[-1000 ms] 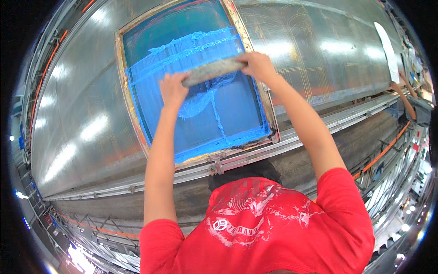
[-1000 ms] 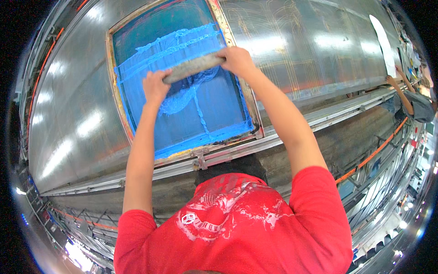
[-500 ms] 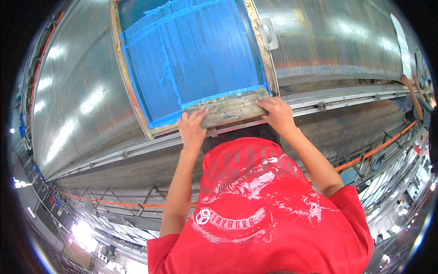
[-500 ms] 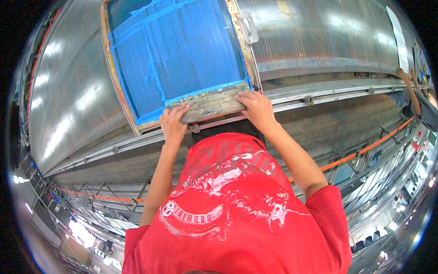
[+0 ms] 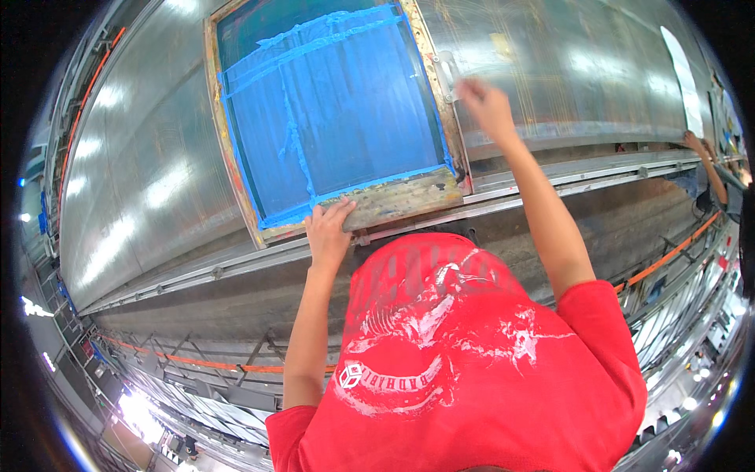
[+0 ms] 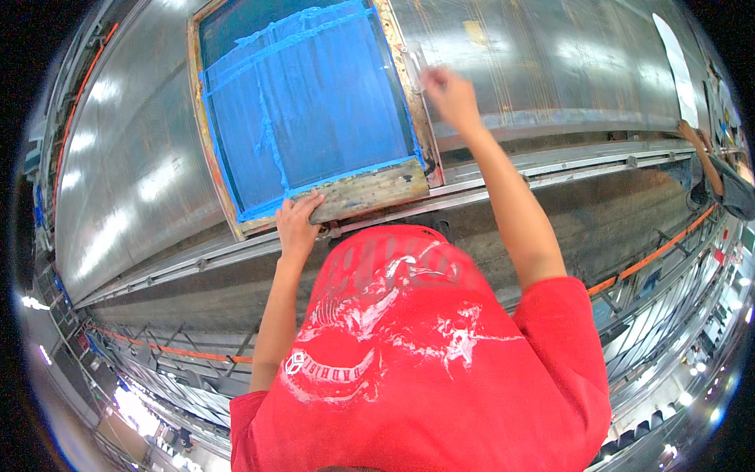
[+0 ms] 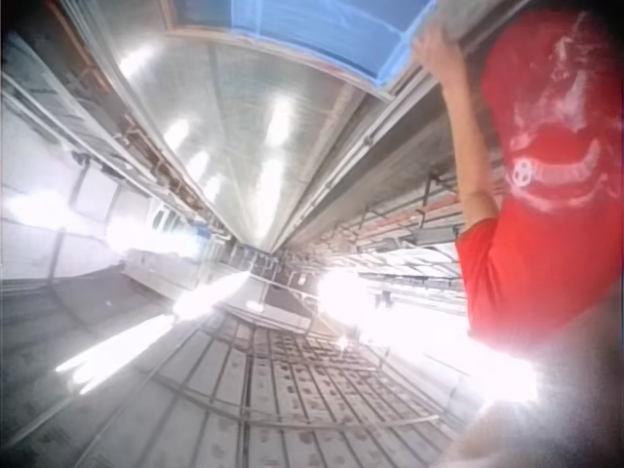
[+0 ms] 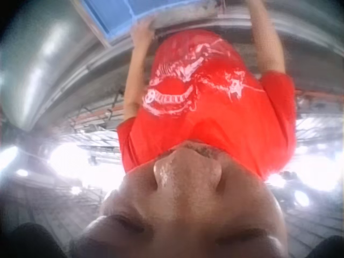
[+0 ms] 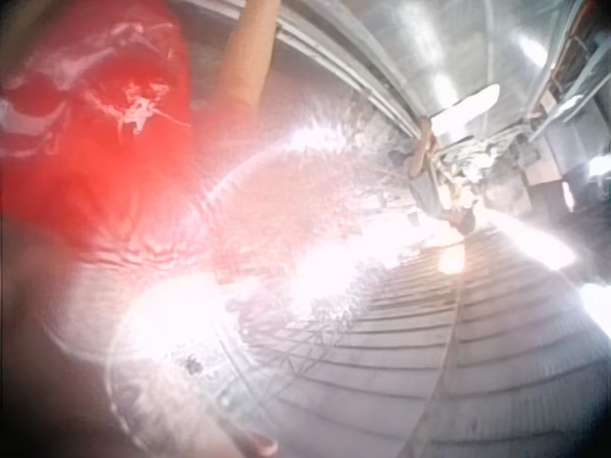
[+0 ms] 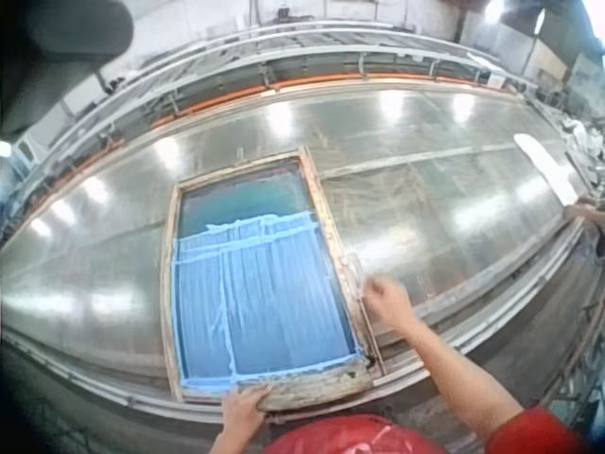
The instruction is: The person performs screen printing by pulling a squeegee across a screen to spread blue ink onto a substrate. They repeatedly lift and reposition the screen, then apply masking tape to the frame edges before continuing the printing strokes.
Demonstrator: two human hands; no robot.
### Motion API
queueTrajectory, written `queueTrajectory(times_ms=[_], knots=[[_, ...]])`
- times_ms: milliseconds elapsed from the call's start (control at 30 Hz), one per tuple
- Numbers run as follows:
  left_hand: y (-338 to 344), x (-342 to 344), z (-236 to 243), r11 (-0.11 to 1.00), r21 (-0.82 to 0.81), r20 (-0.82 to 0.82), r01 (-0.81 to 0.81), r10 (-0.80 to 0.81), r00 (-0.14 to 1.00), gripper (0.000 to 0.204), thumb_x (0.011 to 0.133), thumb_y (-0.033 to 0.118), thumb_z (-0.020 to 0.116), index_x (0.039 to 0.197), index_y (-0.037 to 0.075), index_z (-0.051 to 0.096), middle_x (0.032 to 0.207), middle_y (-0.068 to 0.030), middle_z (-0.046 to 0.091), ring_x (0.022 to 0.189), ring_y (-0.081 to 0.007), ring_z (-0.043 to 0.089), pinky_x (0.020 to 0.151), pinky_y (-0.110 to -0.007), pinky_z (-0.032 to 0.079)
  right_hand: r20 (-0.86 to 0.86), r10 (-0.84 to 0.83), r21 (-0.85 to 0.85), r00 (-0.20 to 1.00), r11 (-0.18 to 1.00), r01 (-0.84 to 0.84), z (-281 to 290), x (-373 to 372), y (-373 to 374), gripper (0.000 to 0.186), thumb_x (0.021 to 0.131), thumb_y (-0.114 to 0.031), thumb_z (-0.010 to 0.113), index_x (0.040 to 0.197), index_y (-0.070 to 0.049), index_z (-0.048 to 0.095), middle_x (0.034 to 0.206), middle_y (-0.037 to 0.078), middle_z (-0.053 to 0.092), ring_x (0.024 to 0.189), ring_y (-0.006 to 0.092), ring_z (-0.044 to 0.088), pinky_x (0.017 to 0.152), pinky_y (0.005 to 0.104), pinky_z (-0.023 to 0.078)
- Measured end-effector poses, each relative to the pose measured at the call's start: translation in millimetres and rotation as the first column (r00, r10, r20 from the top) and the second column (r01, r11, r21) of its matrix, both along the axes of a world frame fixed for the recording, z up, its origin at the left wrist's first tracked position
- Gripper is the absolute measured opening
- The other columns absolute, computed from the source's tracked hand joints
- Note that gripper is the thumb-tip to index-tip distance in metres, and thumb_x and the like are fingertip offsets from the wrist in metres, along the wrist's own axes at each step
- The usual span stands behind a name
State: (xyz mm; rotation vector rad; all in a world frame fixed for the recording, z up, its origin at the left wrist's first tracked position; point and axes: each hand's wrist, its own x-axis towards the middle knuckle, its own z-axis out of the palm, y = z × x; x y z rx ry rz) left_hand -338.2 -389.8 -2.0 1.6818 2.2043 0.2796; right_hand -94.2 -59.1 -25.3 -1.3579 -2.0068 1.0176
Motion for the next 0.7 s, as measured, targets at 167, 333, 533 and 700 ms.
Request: queueTrajectory(times_ms=[167, 333, 533, 700], knots=[[1.5, 1.2, 1.9, 1.0, 0.001, -0.039, 0.027, -0.027, 0.999, 0.059, 0.06, 0.004, 0.076, 0.116, 0.022, 0.071, 0.123, 0.0073, 0.066, 0.097, -0.0228, 0.053, 0.082, -0.039, 0.041, 0.042, -0.208, -0.342, 0.977, 0.916, 0.209, -64.9, -51.3, 91.4, 0.037, 0.092, -0.037, 0.06, 0.112, -0.007, 0.067, 0.097, 0.018, 0.07, 0.096, 0.0334, 0.066, 0.086, 0.0413, 0.05], [-3.3, 4.8, 0.3, 0.999, -0.019, -0.032, -0.026, 0.026, 0.999, 0.058, 0.062, 0.006, 0.075, 0.117, 0.023, 0.07, 0.124, 0.0073, 0.066, 0.099, -0.023, 0.054, 0.084, -0.04, 0.04, -0.009, -0.29, -0.041, 0.957, 0.956, 0.289, -80.2, -71.8, 75.3, 0.031, 0.093, -0.036, 0.058, 0.109, -0.011, 0.069, 0.105, 0.018, 0.07, 0.102, 0.0378, 0.065, 0.088, 0.0422, 0.049], [8.9, -2.6, 0.4, 0.999, 0.006, -0.022, -0.041, 0.041, 0.999, 0.053, 0.064, 0.005, 0.072, 0.114, 0.022, 0.072, 0.122, 0.0066, 0.067, 0.101, -0.023, 0.054, 0.084, -0.041, 0.04, 0.022, -0.271, 0.044, 0.962, 0.962, 0.27, -82.3, -73.8, 78.7, 0.031, 0.094, -0.035, 0.056, 0.107, -0.011, 0.07, 0.106, 0.017, 0.07, 0.103, 0.0379, 0.065, 0.089, 0.0437, 0.049], [-5.4, 9.9, -1.1, 0.997, 0.011, -0.005, -0.079, 0.079, 0.997, 0.053, 0.062, 0.003, 0.071, 0.112, 0.023, 0.073, 0.122, 0.0071, 0.068, 0.099, -0.0226, 0.054, 0.082, -0.041, 0.04, 0.055, -0.269, 0.005, 0.961, 0.963, 0.269, -71.1, -73.8, 76.3, 0.032, 0.095, -0.036, 0.054, 0.108, -0.011, 0.07, 0.106, 0.018, 0.07, 0.103, 0.0377, 0.065, 0.09, 0.0447, 0.049]])
